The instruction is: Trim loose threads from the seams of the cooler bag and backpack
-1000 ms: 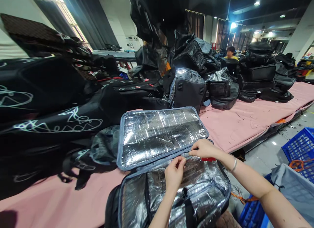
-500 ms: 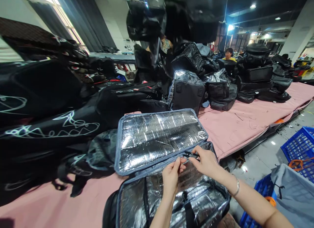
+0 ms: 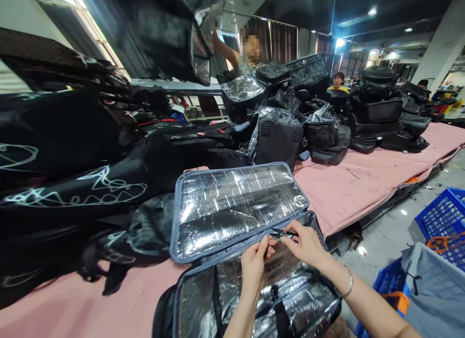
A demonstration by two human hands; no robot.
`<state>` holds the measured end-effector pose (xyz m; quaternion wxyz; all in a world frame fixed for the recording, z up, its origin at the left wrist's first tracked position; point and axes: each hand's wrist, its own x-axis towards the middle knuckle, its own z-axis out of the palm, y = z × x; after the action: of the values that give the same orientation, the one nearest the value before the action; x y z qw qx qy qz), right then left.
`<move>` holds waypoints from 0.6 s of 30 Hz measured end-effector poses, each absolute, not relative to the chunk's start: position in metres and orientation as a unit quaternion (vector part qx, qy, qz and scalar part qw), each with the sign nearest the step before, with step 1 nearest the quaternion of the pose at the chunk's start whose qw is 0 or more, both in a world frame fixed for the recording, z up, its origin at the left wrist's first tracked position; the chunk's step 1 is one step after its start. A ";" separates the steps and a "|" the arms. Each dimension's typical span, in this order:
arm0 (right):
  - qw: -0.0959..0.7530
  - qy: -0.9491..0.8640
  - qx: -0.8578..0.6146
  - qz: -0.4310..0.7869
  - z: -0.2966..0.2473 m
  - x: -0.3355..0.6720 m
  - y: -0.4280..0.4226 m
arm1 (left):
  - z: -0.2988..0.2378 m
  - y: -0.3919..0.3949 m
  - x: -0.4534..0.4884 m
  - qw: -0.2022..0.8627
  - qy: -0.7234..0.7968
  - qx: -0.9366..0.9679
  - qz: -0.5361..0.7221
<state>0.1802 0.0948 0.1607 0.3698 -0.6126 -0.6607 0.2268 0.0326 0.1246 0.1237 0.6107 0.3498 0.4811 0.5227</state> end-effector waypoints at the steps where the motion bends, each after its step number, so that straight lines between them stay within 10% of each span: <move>1: 0.369 -0.663 -0.612 0.222 0.161 0.180 0.094 | 0.123 0.125 0.032 0.610 0.481 0.350 0.523; 18: 0.403 -0.658 -0.584 0.253 0.166 0.178 0.094 | 0.120 0.128 0.027 0.574 0.503 0.393 0.513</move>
<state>0.1779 0.0935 0.1665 0.4026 -0.5845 -0.6576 0.2527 0.0272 0.1276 0.1200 0.5744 0.3928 0.5030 0.5127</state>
